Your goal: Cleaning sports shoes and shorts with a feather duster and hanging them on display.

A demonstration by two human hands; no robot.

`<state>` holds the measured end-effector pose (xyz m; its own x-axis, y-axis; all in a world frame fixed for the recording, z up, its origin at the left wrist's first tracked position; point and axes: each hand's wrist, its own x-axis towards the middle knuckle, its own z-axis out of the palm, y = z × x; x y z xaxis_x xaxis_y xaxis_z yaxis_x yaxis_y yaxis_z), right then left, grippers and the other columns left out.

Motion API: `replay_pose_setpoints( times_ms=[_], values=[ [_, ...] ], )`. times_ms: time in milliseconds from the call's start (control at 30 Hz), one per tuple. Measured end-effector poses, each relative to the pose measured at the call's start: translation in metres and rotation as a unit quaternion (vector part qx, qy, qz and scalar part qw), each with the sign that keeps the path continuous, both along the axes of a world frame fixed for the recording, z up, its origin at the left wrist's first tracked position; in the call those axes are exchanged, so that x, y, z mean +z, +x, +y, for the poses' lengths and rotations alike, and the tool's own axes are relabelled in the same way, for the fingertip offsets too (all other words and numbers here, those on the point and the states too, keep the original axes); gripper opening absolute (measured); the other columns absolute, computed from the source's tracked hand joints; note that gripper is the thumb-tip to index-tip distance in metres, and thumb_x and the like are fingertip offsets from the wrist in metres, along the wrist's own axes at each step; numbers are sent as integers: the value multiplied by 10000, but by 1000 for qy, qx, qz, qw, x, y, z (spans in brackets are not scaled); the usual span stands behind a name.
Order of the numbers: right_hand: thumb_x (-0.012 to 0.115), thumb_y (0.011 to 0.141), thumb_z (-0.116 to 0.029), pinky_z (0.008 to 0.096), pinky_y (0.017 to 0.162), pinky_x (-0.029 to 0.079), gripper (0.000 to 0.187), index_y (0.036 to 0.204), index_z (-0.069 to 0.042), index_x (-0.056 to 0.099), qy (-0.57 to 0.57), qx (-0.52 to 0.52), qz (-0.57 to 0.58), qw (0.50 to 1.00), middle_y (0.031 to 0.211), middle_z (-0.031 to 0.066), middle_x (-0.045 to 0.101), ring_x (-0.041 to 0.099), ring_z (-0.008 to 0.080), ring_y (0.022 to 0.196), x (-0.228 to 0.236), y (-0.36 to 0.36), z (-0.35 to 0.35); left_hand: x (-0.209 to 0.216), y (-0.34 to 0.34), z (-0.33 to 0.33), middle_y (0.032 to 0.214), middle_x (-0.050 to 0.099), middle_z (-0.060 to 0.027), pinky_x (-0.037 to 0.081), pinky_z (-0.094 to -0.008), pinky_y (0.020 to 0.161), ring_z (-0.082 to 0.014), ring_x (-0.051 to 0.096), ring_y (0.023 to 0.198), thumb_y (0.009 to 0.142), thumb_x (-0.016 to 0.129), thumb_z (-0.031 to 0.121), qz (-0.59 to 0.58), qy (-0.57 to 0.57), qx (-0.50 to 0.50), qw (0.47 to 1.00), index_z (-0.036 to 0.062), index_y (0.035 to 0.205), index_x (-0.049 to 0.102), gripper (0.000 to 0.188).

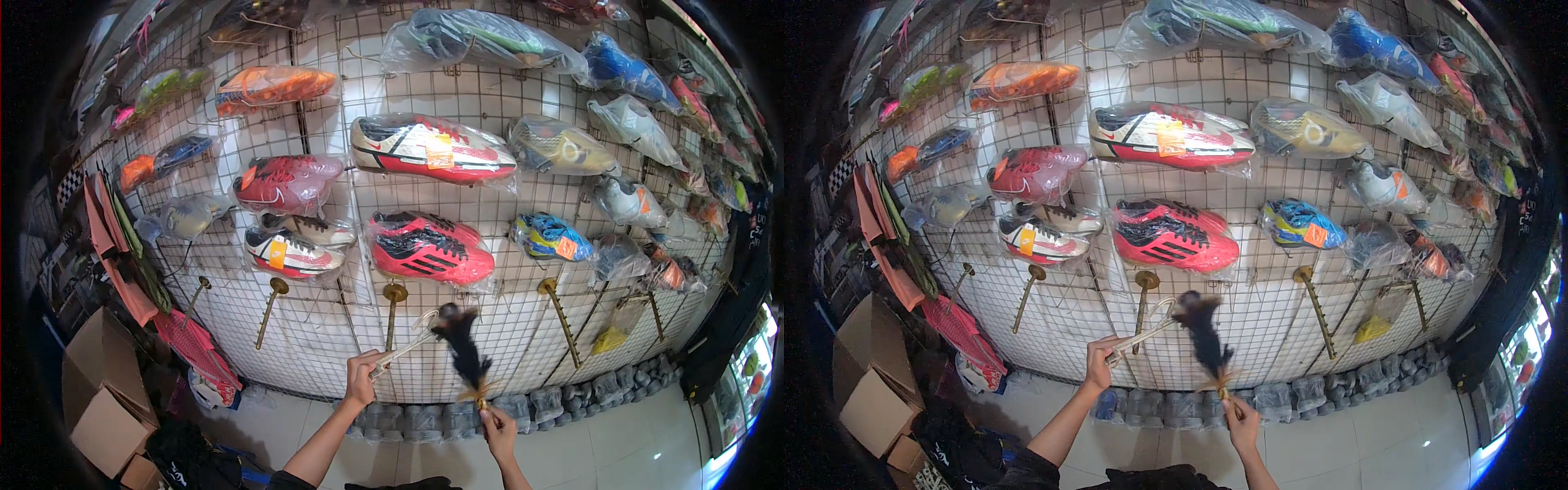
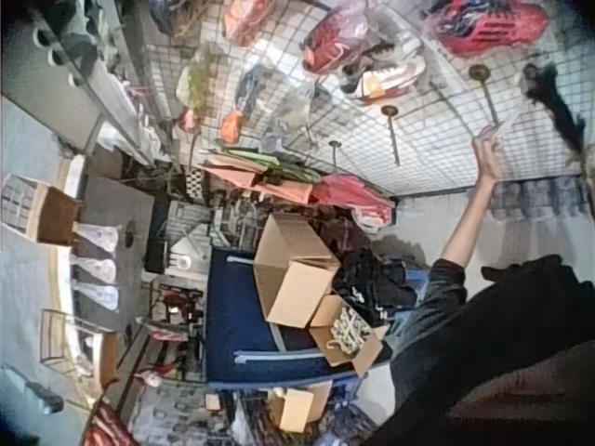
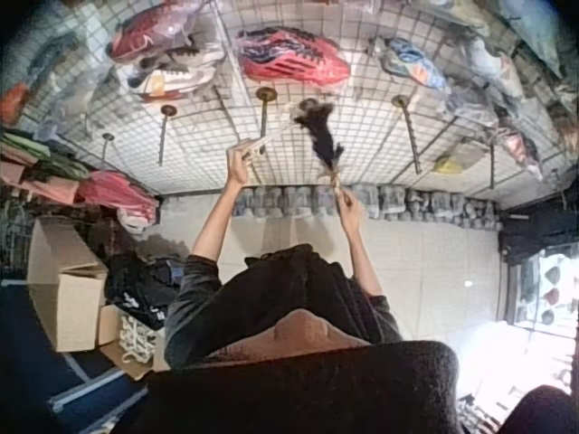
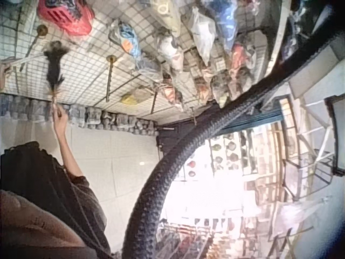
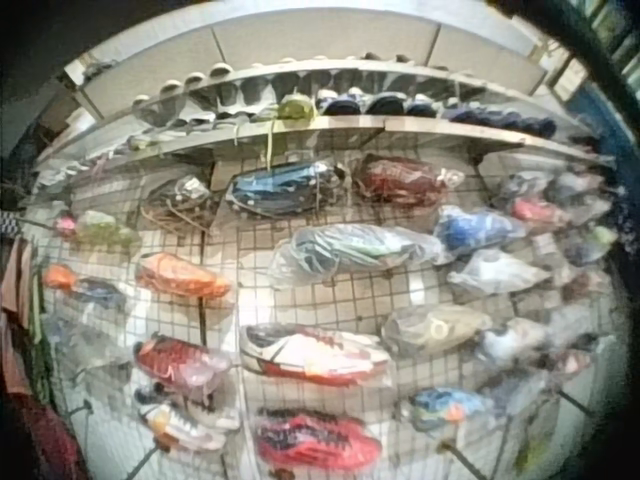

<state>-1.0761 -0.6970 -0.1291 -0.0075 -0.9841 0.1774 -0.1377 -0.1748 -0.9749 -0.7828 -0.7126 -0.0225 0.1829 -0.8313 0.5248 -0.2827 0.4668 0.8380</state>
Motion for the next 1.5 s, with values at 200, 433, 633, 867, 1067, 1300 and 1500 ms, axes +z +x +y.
replay_pose_setpoints(
  times_ms=[200,433,633,867,1067,1300,1500],
  values=[
    [560,897,-194,205,363,259,228,777,-7,606,44,-17,-136,990,491,-53,419,353,27,391,7,5,-5,-14,8,2,682,555,-115,370,-284,562,-182,473,596,756,329,288,41,26,-14,999,-105,910,635,521],
    [536,911,-198,197,344,245,248,738,-26,583,33,22,-113,993,492,-42,432,350,28,380,4,8,-1,-67,27,-16,847,603,-174,411,-321,716,-285,521,712,843,342,73,-11,-127,90,988,-83,931,595,311],
    [535,912,-202,201,345,249,256,735,-21,575,22,83,-43,995,500,-30,443,364,34,382,3,7,6,-77,43,-17,841,594,-183,407,-313,729,-259,525,734,842,340,106,-57,-47,72,995,-83,935,603,337],
    [529,912,-199,203,350,256,236,812,4,600,46,29,-112,992,501,-32,437,367,33,382,9,11,7,-21,5,-1,691,559,-134,400,-288,648,-194,498,658,771,320,241,89,54,-38,994,-121,886,624,487],
    [535,914,-190,197,371,246,215,889,12,605,93,-31,-192,977,518,-32,441,355,28,400,9,18,4,-40,9,-8,708,575,-136,417,-291,668,-206,513,668,782,328,229,130,48,-38,990,-113,900,630,472],
    [571,888,-158,197,401,267,195,936,21,631,-121,23,10,992,543,-39,435,359,23,451,19,18,5,-67,17,-13,839,606,-204,433,-323,766,-276,559,774,837,324,139,7,40,-6,999,-91,947,624,394],
    [606,862,-140,193,415,270,176,967,-5,649,-12,8,-86,996,539,-48,410,355,22,467,13,14,4,-89,25,-15,954,602,-210,427,-332,809,-280,559,869,863,322,74,-15,39,-5,999,-83,942,594,323]
  ],
)
